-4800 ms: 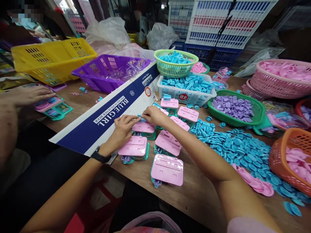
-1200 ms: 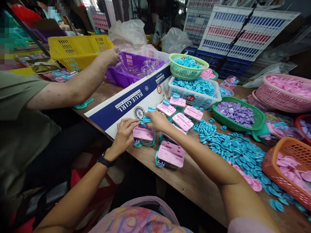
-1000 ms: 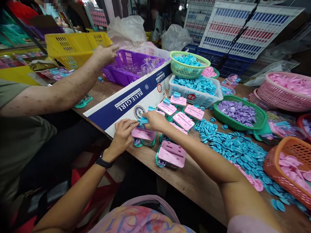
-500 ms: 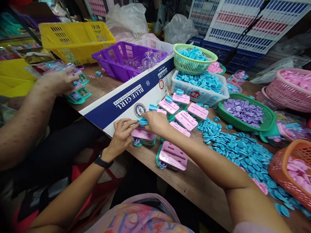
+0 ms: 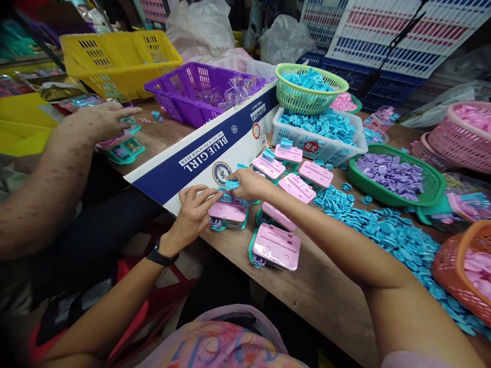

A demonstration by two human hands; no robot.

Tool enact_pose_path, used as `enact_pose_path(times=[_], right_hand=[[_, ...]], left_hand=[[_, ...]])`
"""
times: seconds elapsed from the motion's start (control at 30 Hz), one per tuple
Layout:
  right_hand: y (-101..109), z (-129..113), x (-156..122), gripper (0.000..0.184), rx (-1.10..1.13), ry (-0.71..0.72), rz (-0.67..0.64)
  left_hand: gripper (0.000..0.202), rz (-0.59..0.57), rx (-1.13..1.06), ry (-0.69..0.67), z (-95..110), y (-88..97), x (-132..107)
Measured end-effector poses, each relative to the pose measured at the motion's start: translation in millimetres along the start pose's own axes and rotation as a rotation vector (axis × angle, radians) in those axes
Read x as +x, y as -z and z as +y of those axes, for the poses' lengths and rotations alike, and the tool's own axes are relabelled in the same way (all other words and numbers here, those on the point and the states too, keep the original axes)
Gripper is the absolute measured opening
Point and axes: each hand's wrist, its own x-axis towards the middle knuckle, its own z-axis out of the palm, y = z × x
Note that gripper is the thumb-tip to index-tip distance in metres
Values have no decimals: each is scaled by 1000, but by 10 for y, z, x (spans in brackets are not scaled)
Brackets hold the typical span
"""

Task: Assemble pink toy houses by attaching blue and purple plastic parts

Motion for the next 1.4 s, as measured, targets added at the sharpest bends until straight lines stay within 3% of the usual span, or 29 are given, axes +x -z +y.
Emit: enact_pose_path(times=[0.23,0.53,0.67,0.8,0.97,1.07,1.13,1.23,1.33,1.4], right_hand=[[-88,-89,-98,8,-167,-35,113],[-142,-94,-69,3,-194,-13,92],[-104,-127,-65,3,-219,-58,31],[-142,-154,-91,18,-267,-75,49],[-133,26,-156,5,3,-42,147],[-83,172,-309,5,237,-2,312],[-67,223,-457,5,283,6,375],[-63,248,-675,21,200,-53,400],[-49,327,-833,37,145,-96,395],[-19,443,-914,36,207,-72,400]], left_hand=[[60,10,3,19,-28,-5,2],[60,15,-24,19,-41,14,-21],[62,-5,-27,47,-20,-62,-78],[64,15,30,49,14,-98,-139],[52,-31,73,49,56,70,-4],[37,122,-75,138,198,119,203],[31,180,-338,214,344,90,377],[32,101,-696,237,553,-11,649],[16,20,-775,186,676,-124,864],[12,-27,-864,243,717,-192,965]])
